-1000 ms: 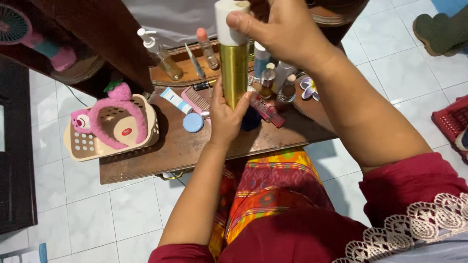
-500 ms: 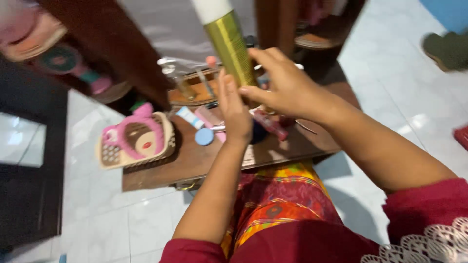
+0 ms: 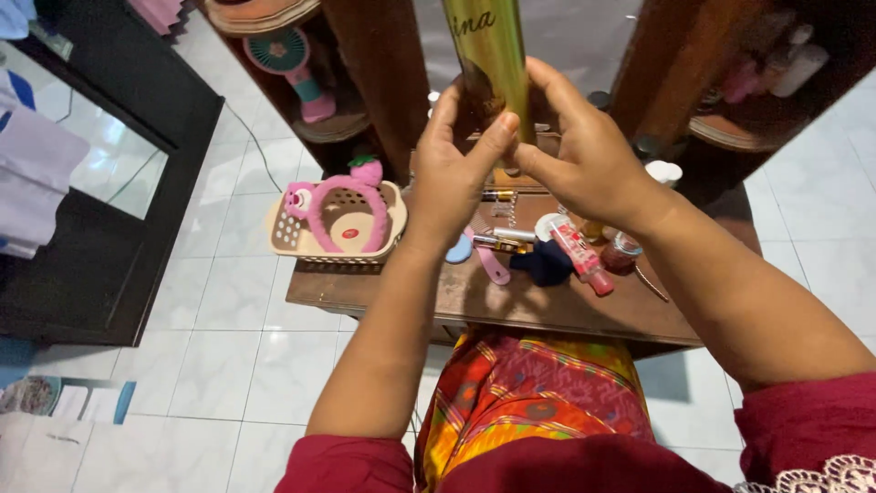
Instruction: Organizing various cosmetic products and hair accessories on a wooden vanity table.
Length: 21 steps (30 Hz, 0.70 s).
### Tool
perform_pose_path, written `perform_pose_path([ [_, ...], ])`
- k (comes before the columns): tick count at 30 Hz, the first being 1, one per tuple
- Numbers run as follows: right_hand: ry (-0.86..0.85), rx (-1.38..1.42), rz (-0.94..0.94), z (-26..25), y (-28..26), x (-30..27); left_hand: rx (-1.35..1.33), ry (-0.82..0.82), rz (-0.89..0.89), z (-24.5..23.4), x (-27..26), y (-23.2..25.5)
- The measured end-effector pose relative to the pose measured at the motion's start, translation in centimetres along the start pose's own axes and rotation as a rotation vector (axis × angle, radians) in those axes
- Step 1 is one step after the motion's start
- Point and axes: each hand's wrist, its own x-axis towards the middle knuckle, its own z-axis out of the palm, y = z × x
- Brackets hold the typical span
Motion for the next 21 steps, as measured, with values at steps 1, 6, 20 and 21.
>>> perform_pose_path([
  [1, -0.035, 0.019, -0.029, 0.5, 0.4, 0.7, 0.059, 0.002, 0.025, -1.0, 0.3, 0.3],
  [6, -0.148, -0.011, -0.064, 3.1, 0.8, 3.6, 0.246, 0.099, 0.064, -4.8, 0.7, 1.4],
  [20, -0.089, -0.263, -0.232, 4.2, 3.7, 9.4, 0.400, 0.388, 0.318, -13.6, 4.7, 0.2],
  [21, -0.088, -0.261, -0.225, 4.4, 4.1, 10.0, 0.400, 0.385, 0.311, -13.8, 5.0, 0.0],
])
